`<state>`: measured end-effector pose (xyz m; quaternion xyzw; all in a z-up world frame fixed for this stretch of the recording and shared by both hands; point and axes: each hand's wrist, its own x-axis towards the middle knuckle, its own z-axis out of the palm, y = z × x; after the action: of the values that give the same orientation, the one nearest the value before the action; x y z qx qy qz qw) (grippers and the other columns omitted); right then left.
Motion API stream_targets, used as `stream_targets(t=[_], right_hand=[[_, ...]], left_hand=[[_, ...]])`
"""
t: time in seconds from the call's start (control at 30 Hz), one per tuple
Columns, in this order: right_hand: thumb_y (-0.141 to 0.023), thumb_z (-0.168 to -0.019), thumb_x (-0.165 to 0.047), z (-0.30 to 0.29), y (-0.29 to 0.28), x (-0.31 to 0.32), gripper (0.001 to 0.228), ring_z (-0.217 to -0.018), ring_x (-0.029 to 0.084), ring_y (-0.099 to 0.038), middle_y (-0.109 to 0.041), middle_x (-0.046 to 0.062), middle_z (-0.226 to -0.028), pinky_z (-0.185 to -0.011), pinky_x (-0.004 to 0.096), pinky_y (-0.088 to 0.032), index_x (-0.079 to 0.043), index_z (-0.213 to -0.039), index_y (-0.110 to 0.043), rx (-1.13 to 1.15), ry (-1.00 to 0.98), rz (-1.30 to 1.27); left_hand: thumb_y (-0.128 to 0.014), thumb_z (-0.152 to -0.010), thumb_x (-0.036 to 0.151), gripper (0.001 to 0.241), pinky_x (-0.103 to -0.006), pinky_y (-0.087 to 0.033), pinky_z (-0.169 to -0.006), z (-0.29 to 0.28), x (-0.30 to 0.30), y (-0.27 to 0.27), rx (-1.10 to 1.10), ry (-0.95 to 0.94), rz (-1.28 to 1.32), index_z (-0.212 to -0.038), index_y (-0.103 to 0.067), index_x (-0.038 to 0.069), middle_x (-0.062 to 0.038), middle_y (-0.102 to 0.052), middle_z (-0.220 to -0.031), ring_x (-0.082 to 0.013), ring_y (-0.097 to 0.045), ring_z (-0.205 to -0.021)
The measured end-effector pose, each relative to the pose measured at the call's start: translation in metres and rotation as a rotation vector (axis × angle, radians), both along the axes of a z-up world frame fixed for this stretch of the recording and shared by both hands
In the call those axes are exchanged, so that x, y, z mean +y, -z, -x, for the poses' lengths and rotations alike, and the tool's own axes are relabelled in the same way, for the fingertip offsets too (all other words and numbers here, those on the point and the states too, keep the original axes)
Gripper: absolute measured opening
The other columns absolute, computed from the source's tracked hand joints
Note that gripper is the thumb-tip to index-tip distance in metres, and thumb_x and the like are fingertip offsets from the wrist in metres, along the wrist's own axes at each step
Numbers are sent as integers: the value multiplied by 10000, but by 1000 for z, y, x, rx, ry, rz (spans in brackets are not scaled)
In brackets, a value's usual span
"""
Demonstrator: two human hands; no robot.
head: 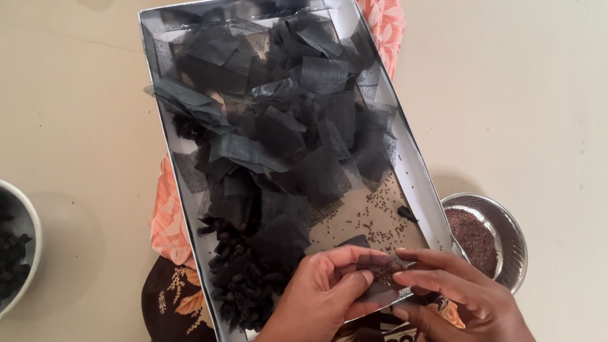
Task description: The person picks up a piece of black paper from a metal tray and places a small amount of dark material into it from a bowl, then rolls the paper and secures it by hand.
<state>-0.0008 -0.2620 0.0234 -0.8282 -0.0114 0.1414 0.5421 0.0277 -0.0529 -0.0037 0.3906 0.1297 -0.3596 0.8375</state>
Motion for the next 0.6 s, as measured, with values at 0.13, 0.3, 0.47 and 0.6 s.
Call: stream_targets(t=[0.13, 0.3, 0.47, 0.6], right_hand=[[-815, -724, -22, -9, -20, 13, 420, -1078, 170, -707, -697, 2, -1255, -830, 343, -642, -166, -1118, -824, 137, 103, 122], [-798, -710, 19, -8, -18, 11, 495, -1091, 170, -736, -700, 5, -1253, -850, 341, -630, -173, -1166, -816, 104, 116, 158], [-804, -742, -5, -6, -13, 11, 423, -1127, 196, -691, -690, 36, -1271, -918, 347, -594, -137, -1144, -794, -16, 17, 82], [-814, -730, -15, -4, -10, 7, 414, -1143, 201, -681, -696, 45, -1259, -963, 356, -590, -139, -1125, -814, -4, 41, 161]], left_hand=[[-501, -1016, 18, 270, -282, -622, -892, 0, 1, 0, -8, -25, 18, -1214, -646, -92, -105, -730, -1094, -134, -722, -953], [-513, -1012, 27, 268, -264, -620, -895, 0, 1, -1, -8, 1, -22, -1224, -648, -66, -101, -727, -1068, -123, -725, -962], [-524, -1017, 28, 257, -264, -617, -907, 2, 1, 0, -20, -16, 8, -1222, -645, -71, -91, -722, -1070, -113, -714, -961], [-521, -1010, 24, 251, -270, -625, -907, 1, 1, -1, -31, -25, 3, -1202, -648, -77, -95, -727, -1070, -116, -714, -957]])
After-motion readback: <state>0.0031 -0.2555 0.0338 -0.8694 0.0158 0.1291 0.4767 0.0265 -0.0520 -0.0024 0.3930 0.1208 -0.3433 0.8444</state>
